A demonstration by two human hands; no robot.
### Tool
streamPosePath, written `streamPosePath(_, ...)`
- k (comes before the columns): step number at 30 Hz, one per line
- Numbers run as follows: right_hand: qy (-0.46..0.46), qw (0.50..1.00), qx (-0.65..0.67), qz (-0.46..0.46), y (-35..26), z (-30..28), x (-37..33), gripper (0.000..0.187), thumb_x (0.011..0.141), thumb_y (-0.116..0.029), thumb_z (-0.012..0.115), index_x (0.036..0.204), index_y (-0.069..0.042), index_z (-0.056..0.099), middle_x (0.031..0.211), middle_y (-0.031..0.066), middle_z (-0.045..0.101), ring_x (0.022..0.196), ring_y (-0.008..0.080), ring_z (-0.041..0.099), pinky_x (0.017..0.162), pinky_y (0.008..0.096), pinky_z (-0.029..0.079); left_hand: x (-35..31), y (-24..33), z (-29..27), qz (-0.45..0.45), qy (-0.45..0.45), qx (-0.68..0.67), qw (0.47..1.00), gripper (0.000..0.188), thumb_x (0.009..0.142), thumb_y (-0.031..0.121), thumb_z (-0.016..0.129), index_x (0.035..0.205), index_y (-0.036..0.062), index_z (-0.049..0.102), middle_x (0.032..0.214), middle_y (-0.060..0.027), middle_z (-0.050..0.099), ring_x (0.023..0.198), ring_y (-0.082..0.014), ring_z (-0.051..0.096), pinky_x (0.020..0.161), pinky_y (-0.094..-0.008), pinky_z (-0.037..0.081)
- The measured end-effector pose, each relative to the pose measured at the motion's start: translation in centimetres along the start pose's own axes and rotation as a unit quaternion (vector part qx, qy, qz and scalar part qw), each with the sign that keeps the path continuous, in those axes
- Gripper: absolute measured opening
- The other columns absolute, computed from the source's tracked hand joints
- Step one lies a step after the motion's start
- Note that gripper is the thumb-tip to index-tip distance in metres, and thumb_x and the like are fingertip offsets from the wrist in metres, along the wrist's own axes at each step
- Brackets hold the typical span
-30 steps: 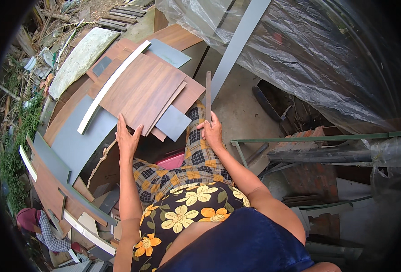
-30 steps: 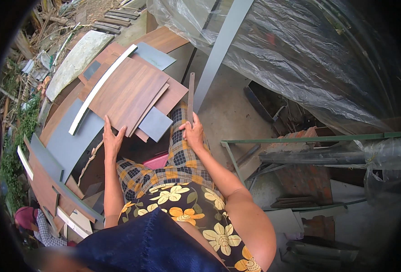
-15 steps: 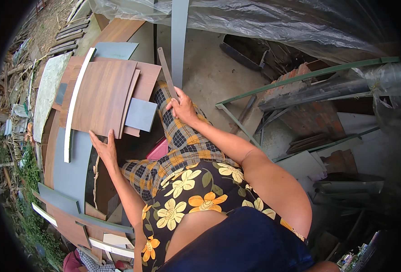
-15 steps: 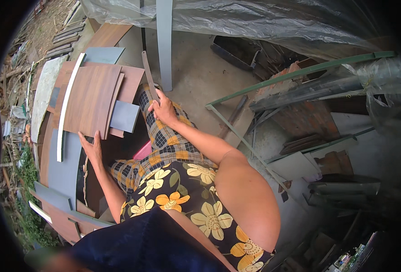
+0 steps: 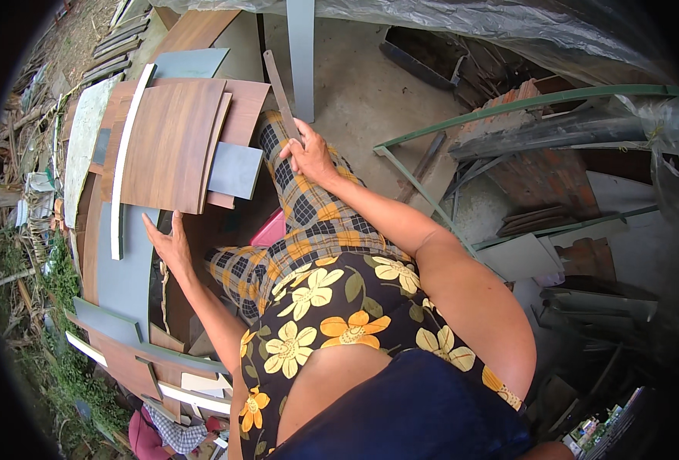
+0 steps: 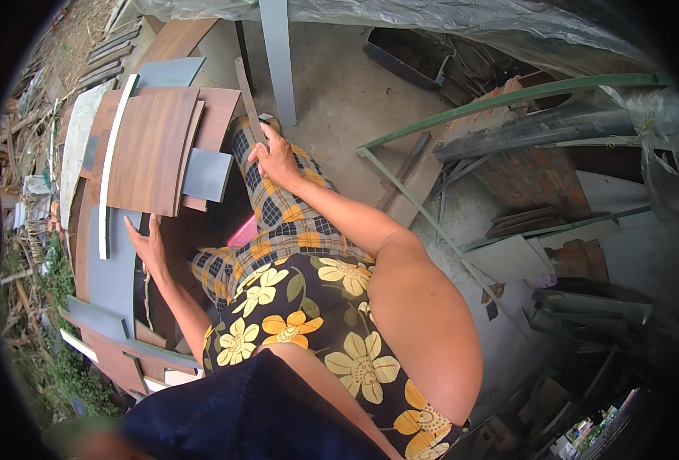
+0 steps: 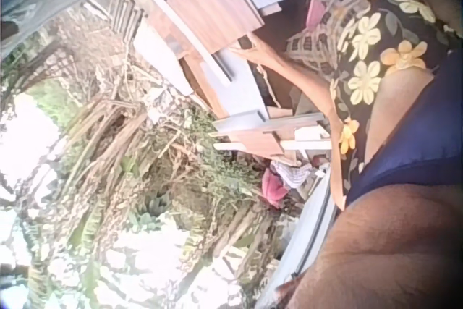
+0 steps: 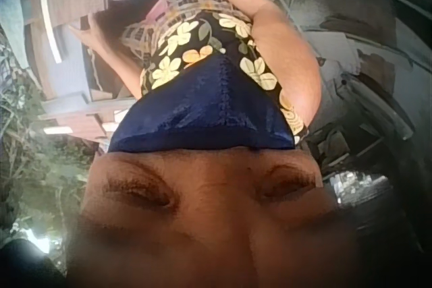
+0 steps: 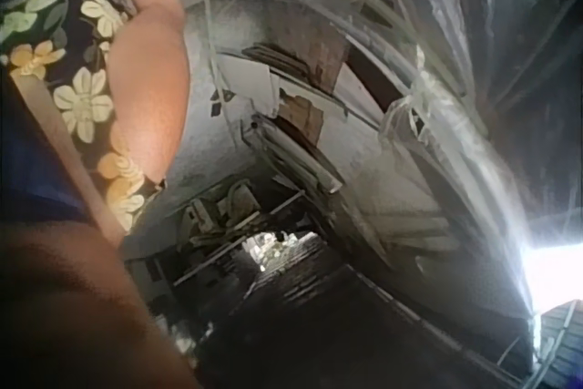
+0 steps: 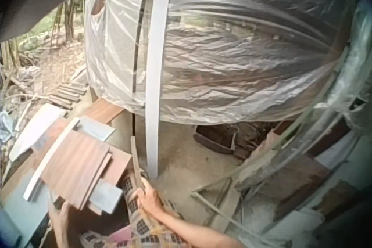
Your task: The person scrapes and smooths the edges of wooden boards and laminate strips using a metal file, then fits and aligns the pieces against panels on the work surface.
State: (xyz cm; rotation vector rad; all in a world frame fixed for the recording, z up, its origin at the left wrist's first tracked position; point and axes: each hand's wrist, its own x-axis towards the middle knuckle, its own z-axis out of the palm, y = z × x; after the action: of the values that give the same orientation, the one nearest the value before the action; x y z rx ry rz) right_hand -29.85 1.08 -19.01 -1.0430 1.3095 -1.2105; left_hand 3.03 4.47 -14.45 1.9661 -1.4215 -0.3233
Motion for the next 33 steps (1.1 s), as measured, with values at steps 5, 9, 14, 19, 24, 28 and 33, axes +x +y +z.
streamPosePath(5, 0.024, 0.999, 0.023, -0.022, 0.0, -0.1, -0.2, 0.048, 0.093, -0.005, 0.044, 0.141, -0.002, 0.039, 0.081, 0.0077, 0.068, 0.048, 0.0082, 0.054, 0.045, 0.0244, 0.047, 0.2, 1.3, 0.1, 0.010, -0.006, -0.002, 1.000, 0.084, 0.087, 0.041, 0.070, 0.148, -0.0002, 0.031, 0.149, -0.0283, 0.033, 0.139, -0.0404, 0.032, 0.114, -0.0450, 0.028)
streamPosePath(9, 0.139, 0.972, -0.056, -0.179, -0.3, -2.3, -0.1, 0.048, 0.090, -0.002, 0.047, 0.138, -0.003, 0.042, 0.086, 0.0061, 0.067, 0.059, 0.0079, 0.056, 0.056, 0.0238, 0.048, 0.9, 1.6, 0.7, 0.042, -0.006, -0.019, 0.999, 0.079, 0.088, 0.039, 0.069, 0.148, 0.0007, 0.033, 0.148, -0.0277, 0.036, 0.138, -0.0402, 0.034, 0.113, -0.0449, 0.029)
streamPosePath(14, 0.330, 0.881, -0.127, -0.315, -4.8, -11.8, 1.1, 0.046, 0.087, 0.002, 0.049, 0.134, 0.000, 0.046, 0.079, 0.0011, 0.058, 0.061, 0.0060, 0.049, 0.058, 0.0205, 0.043, 1.6, 2.7, 0.6, 0.053, 0.005, -0.045, 0.998, 0.072, 0.091, 0.033, 0.068, 0.146, 0.0009, 0.036, 0.146, -0.0244, 0.041, 0.130, -0.0388, 0.044, 0.108, -0.0450, 0.036)
streamPosePath(19, 0.489, 0.819, -0.017, -0.300, -10.5, -26.8, -0.4, 0.035, 0.090, -0.005, 0.057, 0.124, 0.004, 0.057, 0.074, -0.0018, 0.055, 0.060, 0.0033, 0.046, 0.055, 0.0189, 0.041, 2.6, 3.4, 1.5, 0.063, 0.005, -0.086, 0.994, 0.065, 0.093, 0.028, 0.065, 0.147, 0.0026, 0.037, 0.145, -0.0232, 0.042, 0.125, -0.0379, 0.050, 0.103, -0.0439, 0.042)
streamPosePath(24, 0.664, 0.653, -0.178, -0.318, -14.7, -37.8, -2.5, 0.050, 0.083, -0.021, 0.073, 0.124, 0.004, 0.058, 0.087, 0.0075, 0.067, 0.074, 0.0177, 0.063, 0.070, 0.0310, 0.050, 3.3, 5.5, 2.6, 0.057, -0.013, -0.105, 0.993, 0.061, 0.094, 0.026, 0.063, 0.147, 0.0070, 0.038, 0.143, -0.0231, 0.045, 0.125, -0.0362, 0.052, 0.102, -0.0482, 0.042)
streamPosePath(28, 0.712, 0.599, -0.290, -0.223, -15.5, -44.1, -2.6, 0.083, 0.075, -0.043, 0.079, 0.133, 0.008, 0.050, 0.116, 0.0183, 0.065, 0.108, 0.0372, 0.061, 0.094, 0.0444, 0.045, 4.3, 7.2, 3.1, 0.075, -0.010, -0.123, 0.989, 0.057, 0.096, 0.023, 0.060, 0.147, 0.0089, 0.039, 0.143, -0.0204, 0.046, 0.124, -0.0344, 0.053, 0.102, -0.0477, 0.043)
streamPosePath(33, 0.717, 0.628, -0.270, -0.139, -15.9, -46.3, -2.0, 0.093, 0.070, -0.049, 0.080, 0.136, 0.008, 0.047, 0.123, 0.0220, 0.062, 0.114, 0.0377, 0.059, 0.096, 0.0434, 0.045, 4.9, 9.6, 3.4, 0.088, -0.008, -0.115, 0.989, 0.057, 0.096, 0.022, 0.060, 0.148, 0.0101, 0.038, 0.143, -0.0181, 0.047, 0.123, -0.0333, 0.053, 0.102, -0.0474, 0.044)
